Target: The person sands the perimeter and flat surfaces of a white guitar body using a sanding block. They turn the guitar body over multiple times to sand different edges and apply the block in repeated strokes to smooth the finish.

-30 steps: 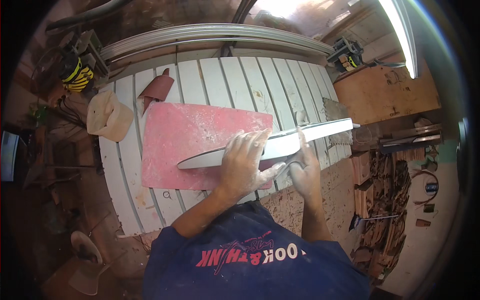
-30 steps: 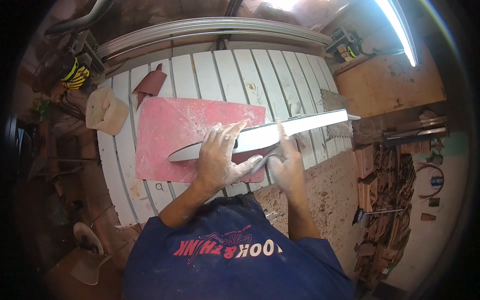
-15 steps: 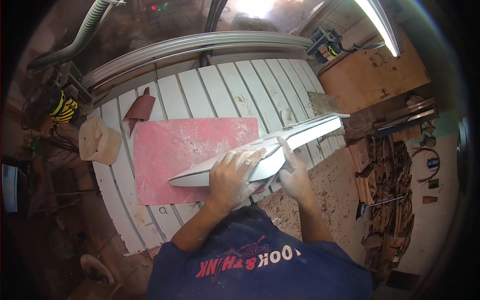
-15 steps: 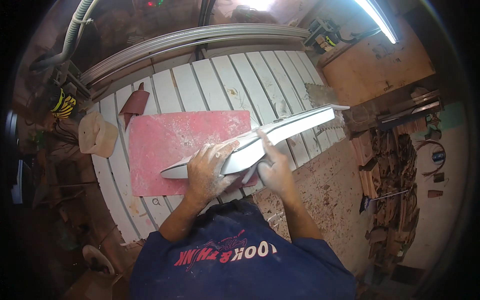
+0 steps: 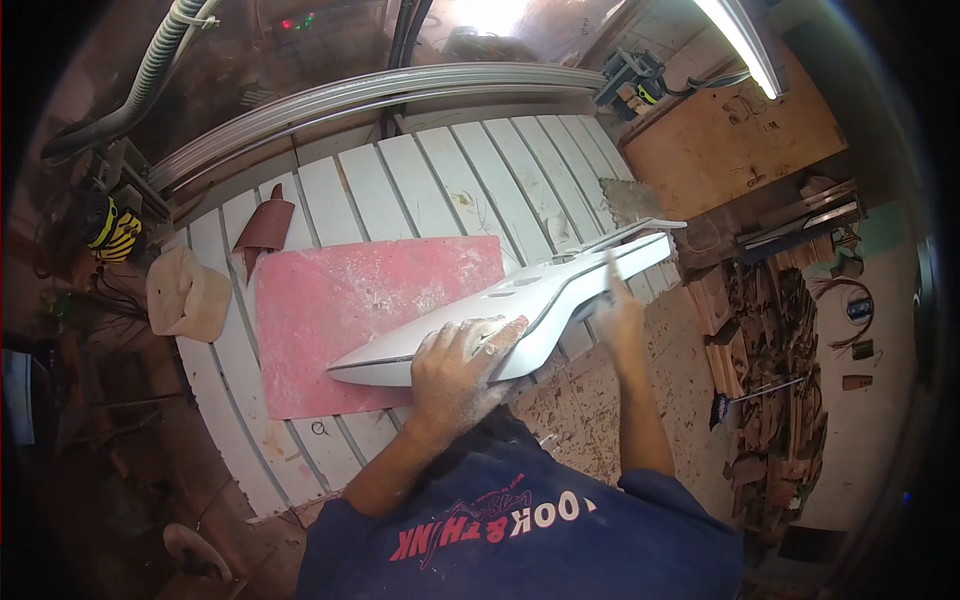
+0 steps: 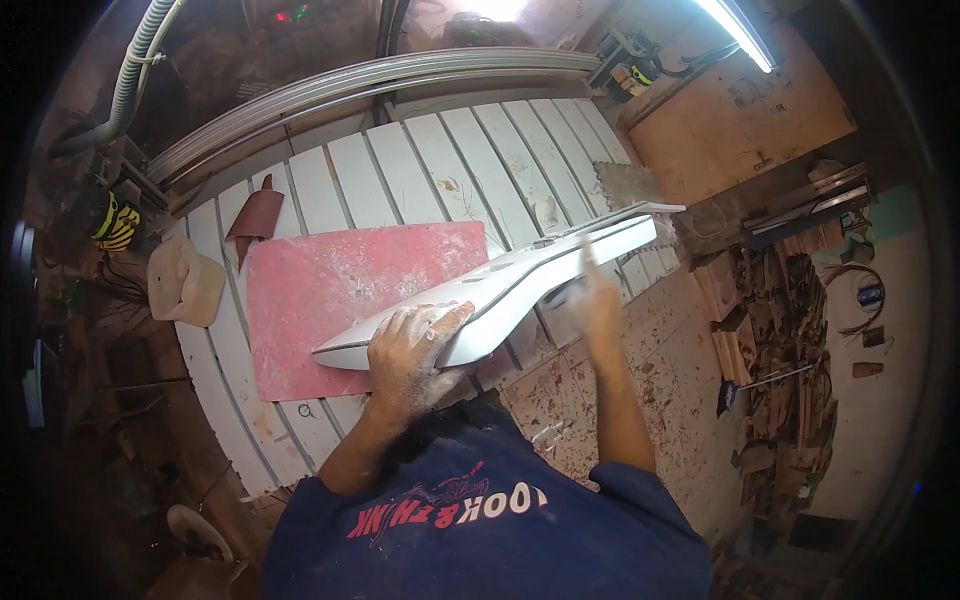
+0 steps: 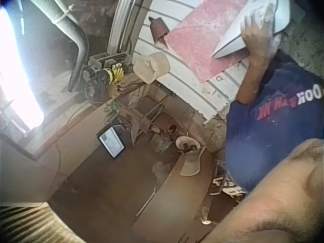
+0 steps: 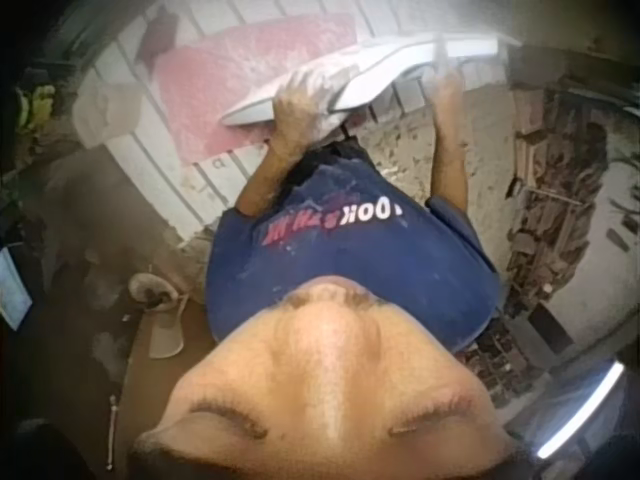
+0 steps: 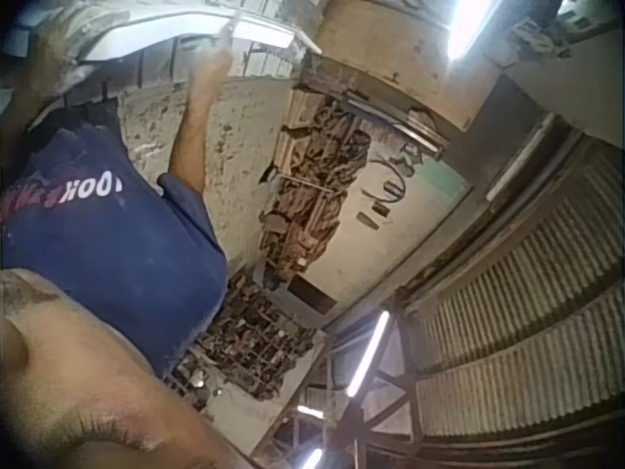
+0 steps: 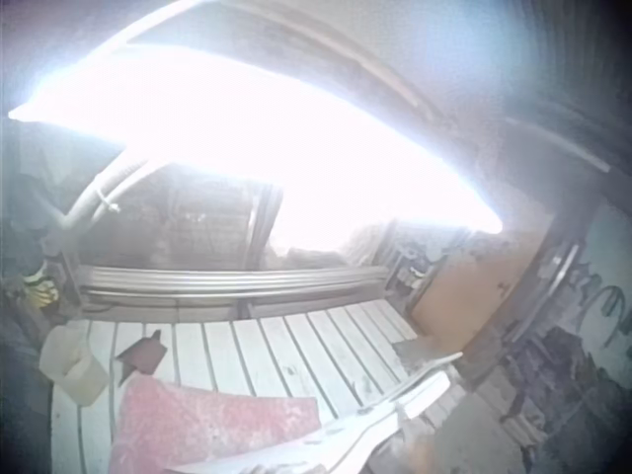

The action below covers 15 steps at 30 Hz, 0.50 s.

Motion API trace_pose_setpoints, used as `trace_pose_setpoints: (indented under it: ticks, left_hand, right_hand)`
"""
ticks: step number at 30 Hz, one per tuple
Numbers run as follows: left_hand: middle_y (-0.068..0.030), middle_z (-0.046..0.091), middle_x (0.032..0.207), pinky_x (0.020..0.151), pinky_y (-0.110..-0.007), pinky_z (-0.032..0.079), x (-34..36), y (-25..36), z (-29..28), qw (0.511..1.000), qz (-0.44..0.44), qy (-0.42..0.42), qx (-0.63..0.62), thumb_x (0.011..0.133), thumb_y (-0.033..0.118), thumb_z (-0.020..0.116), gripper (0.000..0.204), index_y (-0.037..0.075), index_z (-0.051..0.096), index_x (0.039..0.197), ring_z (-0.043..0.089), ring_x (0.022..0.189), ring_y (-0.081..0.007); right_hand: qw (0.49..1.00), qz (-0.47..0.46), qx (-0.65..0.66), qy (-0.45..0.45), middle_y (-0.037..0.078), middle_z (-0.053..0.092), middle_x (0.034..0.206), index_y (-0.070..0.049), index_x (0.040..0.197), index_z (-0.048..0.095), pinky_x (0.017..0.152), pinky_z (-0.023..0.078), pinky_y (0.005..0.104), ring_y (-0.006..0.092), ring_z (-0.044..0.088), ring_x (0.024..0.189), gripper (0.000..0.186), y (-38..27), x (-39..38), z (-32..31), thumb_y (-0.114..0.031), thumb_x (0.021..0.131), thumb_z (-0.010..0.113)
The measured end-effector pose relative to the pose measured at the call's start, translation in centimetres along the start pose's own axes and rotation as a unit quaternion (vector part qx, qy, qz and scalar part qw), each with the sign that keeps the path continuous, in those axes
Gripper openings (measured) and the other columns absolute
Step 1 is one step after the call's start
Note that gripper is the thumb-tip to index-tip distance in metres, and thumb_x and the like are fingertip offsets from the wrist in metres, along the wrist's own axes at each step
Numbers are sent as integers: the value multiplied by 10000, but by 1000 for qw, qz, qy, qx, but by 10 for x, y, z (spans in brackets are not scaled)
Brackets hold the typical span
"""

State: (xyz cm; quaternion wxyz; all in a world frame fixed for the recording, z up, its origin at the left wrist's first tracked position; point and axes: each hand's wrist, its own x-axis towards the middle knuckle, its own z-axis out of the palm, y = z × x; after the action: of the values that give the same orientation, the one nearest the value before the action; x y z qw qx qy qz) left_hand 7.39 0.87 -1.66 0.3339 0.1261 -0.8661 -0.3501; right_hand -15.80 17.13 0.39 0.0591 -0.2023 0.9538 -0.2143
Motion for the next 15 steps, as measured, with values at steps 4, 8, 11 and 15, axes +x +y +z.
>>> trace_pose_setpoints:
  ticks: [4, 8, 11, 15]
  left_hand:
    - [-95, 697, 1109, 838, -462, 523, 0, -2, 2, 1000, 1, 12, -1, 567, 230, 924, 784, 190, 669, 1307, 662, 1009, -330]
    - [-90, 704, 1118, 843, -457, 520, -3, -1, 1, 1000, 2, 12, 9, 580, 233, 924, 743, 172, 686, 1281, 665, 1015, -318]
    - [-88, 706, 1127, 849, -449, 517, -6, 1, -1, 1000, 2, -1, 17, 595, 221, 920, 720, 161, 690, 1274, 665, 1005, -314]
    - [-90, 708, 1135, 855, -448, 513, -7, 5, 3, 1000, 15, -10, 7, 610, 215, 919, 713, 155, 686, 1281, 663, 1000, -313]
  right_hand:
    - [969, -246, 18, -4, 168, 763, 841, -137, 1571, 450, 549, 479, 370, 246, 605, 543, 764, 22, -16, 35, 0, 821, 508]
    - [986, -166, -16, 1, 242, 727, 850, -153, 1587, 411, 642, 521, 425, 315, 644, 604, 820, 36, 7, 6, 3, 791, 525]
    - [996, -9, -80, 26, 281, 734, 1011, -172, 1603, 373, 803, 564, 413, 354, 727, 798, 825, 54, 43, -23, -18, 809, 533]
    - [984, -32, -77, 160, 278, 721, 1144, -108, 1562, 436, 897, 555, 412, 359, 734, 987, 743, 179, 87, -30, -29, 829, 527]
